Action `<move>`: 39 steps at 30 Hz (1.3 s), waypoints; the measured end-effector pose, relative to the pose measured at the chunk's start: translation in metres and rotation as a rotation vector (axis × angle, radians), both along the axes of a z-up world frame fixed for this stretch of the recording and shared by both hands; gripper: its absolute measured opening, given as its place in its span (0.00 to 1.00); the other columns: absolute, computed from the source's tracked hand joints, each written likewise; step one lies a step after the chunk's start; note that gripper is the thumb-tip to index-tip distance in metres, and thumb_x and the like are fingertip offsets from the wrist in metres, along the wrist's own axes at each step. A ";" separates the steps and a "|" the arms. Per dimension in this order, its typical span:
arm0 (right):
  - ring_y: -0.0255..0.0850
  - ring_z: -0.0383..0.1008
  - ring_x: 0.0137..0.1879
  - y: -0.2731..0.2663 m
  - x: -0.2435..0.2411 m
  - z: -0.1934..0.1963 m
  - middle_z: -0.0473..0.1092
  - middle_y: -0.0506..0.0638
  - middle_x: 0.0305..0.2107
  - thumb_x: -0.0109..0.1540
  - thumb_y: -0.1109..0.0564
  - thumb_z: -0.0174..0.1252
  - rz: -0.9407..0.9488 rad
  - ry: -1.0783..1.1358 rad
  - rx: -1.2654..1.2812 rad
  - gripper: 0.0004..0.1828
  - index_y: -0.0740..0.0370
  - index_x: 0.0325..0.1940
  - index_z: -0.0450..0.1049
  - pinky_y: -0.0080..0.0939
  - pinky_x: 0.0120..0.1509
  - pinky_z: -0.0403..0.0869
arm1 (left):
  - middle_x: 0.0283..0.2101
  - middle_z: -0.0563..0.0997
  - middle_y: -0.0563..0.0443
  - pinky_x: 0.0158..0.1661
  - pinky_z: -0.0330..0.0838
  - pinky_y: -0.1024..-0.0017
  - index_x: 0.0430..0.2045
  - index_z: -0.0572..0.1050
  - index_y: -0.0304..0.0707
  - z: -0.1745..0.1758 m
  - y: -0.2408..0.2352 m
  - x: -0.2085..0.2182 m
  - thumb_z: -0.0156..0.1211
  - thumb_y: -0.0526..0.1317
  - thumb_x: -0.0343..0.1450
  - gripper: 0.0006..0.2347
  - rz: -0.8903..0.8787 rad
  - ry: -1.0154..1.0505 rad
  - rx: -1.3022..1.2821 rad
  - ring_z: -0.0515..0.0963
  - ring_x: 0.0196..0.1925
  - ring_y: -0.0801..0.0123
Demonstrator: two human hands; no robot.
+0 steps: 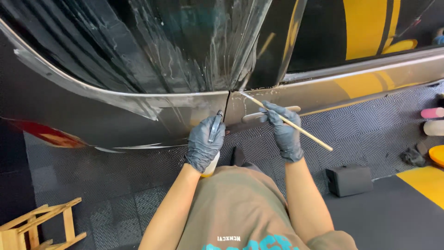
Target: The recorder applies tinting film to a car window using a spray bottle and a brush-like tool.
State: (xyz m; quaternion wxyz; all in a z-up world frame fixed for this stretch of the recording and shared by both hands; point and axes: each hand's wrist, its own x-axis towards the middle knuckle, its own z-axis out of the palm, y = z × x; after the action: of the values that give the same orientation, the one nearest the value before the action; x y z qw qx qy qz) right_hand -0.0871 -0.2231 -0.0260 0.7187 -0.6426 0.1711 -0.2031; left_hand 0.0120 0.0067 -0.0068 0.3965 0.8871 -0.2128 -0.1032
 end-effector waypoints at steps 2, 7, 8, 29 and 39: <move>0.35 0.79 0.43 -0.011 -0.006 -0.012 0.79 0.56 0.44 0.69 0.63 0.57 -0.008 -0.018 0.020 0.14 0.71 0.58 0.76 0.31 0.51 0.77 | 0.31 0.82 0.39 0.34 0.75 0.55 0.34 0.79 0.39 0.003 0.002 0.000 0.61 0.43 0.70 0.08 0.026 -0.025 -0.063 0.82 0.35 0.43; 0.33 0.78 0.42 0.006 -0.002 0.013 0.79 0.54 0.41 0.69 0.63 0.56 0.081 0.051 -0.085 0.15 0.70 0.60 0.77 0.30 0.49 0.76 | 0.33 0.82 0.39 0.35 0.75 0.55 0.35 0.79 0.40 0.003 -0.005 -0.006 0.60 0.43 0.72 0.07 0.063 -0.048 -0.024 0.82 0.36 0.42; 0.33 0.78 0.42 0.003 0.000 0.014 0.79 0.54 0.41 0.69 0.63 0.57 0.064 0.064 -0.109 0.15 0.70 0.59 0.77 0.30 0.49 0.76 | 0.32 0.82 0.39 0.35 0.75 0.55 0.35 0.79 0.40 0.011 -0.006 -0.007 0.61 0.43 0.71 0.08 0.065 -0.044 -0.053 0.82 0.36 0.43; 0.33 0.77 0.38 -0.014 0.002 0.024 0.81 0.54 0.41 0.69 0.62 0.57 0.142 0.036 -0.233 0.14 0.69 0.57 0.78 0.31 0.46 0.76 | 0.33 0.82 0.37 0.36 0.76 0.55 0.38 0.79 0.39 0.006 -0.021 -0.023 0.60 0.42 0.71 0.08 0.123 -0.103 -0.095 0.82 0.37 0.42; 0.30 0.77 0.41 -0.004 0.006 0.006 0.80 0.52 0.44 0.68 0.63 0.56 0.163 0.006 -0.164 0.16 0.68 0.59 0.76 0.31 0.48 0.77 | 0.32 0.82 0.36 0.36 0.76 0.56 0.37 0.79 0.37 0.001 -0.030 -0.023 0.61 0.42 0.71 0.08 0.154 -0.077 -0.111 0.82 0.36 0.42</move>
State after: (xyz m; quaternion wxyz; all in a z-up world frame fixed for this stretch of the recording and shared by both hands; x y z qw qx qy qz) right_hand -0.0813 -0.2275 -0.0199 0.6775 -0.7114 0.1032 -0.1555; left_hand -0.0105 -0.0229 -0.0058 0.4431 0.8808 -0.1646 -0.0263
